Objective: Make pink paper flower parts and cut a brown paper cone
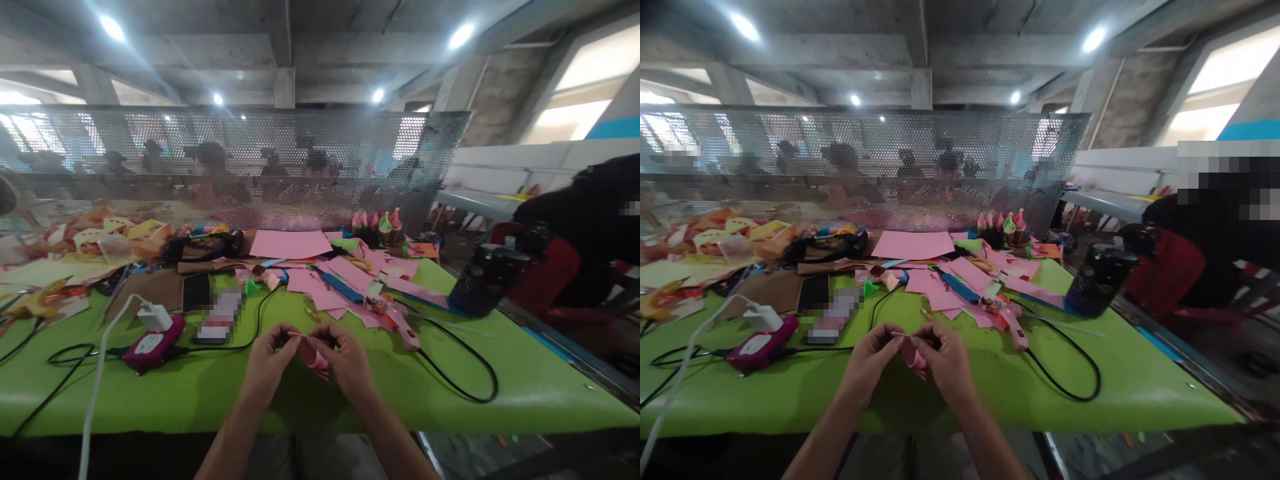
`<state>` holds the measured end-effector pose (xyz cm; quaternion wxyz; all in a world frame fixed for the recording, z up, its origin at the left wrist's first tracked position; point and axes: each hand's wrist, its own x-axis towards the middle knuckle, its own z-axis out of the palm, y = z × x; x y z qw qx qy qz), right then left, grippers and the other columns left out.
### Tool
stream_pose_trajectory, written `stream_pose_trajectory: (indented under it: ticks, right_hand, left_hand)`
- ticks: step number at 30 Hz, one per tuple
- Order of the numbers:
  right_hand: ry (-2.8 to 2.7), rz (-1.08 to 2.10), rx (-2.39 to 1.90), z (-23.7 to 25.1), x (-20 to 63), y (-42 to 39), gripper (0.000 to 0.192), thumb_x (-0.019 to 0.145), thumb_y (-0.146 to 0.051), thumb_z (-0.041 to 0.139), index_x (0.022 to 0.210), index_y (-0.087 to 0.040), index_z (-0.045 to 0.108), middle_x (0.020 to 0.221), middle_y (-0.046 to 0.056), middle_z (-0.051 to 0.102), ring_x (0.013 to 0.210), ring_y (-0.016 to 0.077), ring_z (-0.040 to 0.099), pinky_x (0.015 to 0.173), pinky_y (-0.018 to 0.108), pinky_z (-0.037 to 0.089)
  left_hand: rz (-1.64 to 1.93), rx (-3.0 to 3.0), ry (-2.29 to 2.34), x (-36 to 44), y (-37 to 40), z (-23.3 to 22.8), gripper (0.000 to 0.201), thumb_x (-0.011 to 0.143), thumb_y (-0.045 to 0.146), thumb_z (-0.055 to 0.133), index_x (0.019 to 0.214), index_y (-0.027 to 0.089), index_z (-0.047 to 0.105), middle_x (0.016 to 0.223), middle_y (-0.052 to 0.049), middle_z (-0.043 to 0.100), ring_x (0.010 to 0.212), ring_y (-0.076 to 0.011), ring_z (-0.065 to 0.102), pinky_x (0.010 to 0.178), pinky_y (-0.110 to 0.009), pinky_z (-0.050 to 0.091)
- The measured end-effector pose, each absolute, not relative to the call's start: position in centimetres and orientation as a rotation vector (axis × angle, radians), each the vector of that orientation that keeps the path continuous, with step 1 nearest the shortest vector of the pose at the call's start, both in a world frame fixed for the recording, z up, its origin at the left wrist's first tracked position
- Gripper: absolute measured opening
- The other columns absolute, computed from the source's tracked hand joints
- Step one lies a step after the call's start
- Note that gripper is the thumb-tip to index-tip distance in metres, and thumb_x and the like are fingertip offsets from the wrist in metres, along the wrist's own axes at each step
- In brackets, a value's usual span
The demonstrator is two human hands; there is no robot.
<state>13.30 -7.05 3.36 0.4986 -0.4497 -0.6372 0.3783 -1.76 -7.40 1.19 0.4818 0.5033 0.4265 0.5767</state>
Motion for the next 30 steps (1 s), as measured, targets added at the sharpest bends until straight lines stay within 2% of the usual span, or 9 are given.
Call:
stream_pose_trajectory:
  ticks: [12,30]
  right_hand:
    - [-1.534,0.938,-1.058,3.55,13.06,-7.31,0.012,0.076,-0.029,0.063,0.075,-0.017,0.065,0.07,0.001,0.064,0.068,0.0168,0.058,0.064,0.026,0.044]
    - [-1.506,0.917,-1.065,3.27,13.57,-7.26,0.017,0.078,-0.033,0.065,0.071,-0.017,0.063,0.062,-0.001,0.06,0.06,0.0156,0.054,0.057,0.025,0.042]
  left_hand:
    - [1.399,1.27,1.059,-1.67,-7.41,1.21,0.017,0.076,0.031,0.066,0.08,0.016,0.063,0.073,-0.001,0.063,0.071,-0.0143,0.056,0.068,-0.024,0.043]
    - [1.403,1.186,1.041,-1.69,-7.48,1.24,0.023,0.073,0.036,0.071,0.083,0.016,0.064,0.073,0.0,0.067,0.068,-0.014,0.061,0.065,-0.023,0.047]
